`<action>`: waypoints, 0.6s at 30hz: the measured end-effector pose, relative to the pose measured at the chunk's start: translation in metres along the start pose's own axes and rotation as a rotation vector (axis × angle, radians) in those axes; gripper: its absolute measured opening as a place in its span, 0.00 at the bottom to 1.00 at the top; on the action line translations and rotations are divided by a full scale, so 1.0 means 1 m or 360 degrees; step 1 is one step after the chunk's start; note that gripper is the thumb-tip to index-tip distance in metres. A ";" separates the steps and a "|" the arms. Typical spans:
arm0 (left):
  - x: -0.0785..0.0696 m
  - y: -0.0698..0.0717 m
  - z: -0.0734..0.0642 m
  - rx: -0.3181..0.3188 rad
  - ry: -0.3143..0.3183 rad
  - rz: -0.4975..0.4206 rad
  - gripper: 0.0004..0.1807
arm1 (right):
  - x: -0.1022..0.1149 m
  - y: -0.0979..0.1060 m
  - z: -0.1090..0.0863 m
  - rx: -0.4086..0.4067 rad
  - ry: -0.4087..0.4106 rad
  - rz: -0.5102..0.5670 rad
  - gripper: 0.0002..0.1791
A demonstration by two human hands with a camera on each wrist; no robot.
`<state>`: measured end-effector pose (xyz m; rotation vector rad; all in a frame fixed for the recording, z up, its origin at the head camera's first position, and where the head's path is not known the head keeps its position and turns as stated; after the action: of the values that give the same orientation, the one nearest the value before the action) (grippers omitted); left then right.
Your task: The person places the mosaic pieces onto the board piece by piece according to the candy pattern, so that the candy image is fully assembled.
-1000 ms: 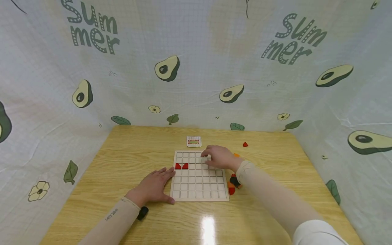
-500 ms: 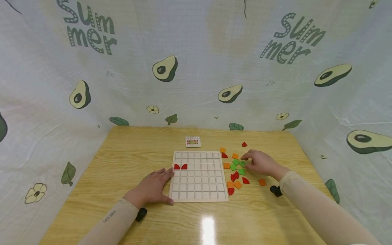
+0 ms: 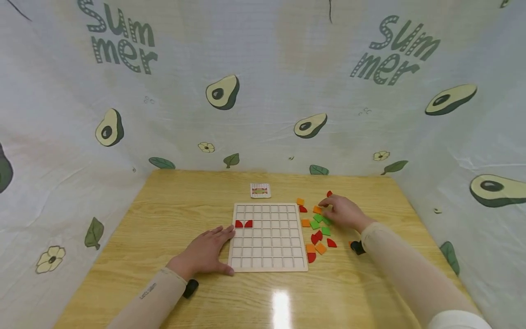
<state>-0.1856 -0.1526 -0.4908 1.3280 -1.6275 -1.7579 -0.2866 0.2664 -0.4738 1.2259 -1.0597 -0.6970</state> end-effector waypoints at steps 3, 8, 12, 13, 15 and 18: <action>-0.002 0.001 0.001 -0.0001 -0.0009 -0.0011 0.61 | 0.000 -0.004 0.008 0.0010 0.0000 0.0000 0.16; -0.002 0.000 0.001 0.0005 0.0000 -0.0004 0.61 | 0.000 -0.007 0.014 0.0034 0.0008 -0.0014 0.15; 0.000 -0.002 0.001 0.0000 0.0006 0.0012 0.62 | 0.001 -0.007 0.015 0.0030 0.0000 -0.0020 0.15; 0.001 -0.002 0.001 -0.0002 0.0006 0.0018 0.62 | 0.001 -0.008 0.015 0.0030 -0.0004 -0.0021 0.15; 0.002 -0.002 0.001 -0.0005 0.0007 0.0022 0.62 | 0.001 -0.008 0.015 0.0028 -0.0005 -0.0021 0.16; 0.003 -0.002 0.001 -0.0008 0.0009 0.0026 0.62 | 0.002 -0.009 0.016 0.0020 0.0003 -0.0028 0.16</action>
<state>-0.1869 -0.1541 -0.4941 1.3122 -1.6257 -1.7461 -0.2994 0.2561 -0.4818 1.2476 -1.0545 -0.7035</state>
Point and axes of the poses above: each hand's wrist, its own z-axis towards the middle knuckle, its own y-axis out of the back of the hand, x = y × z, the point moved 4 cm from there along z, towards the middle knuckle, and after that the axes turned 5 degrees about -z, right-handed, at the moved point
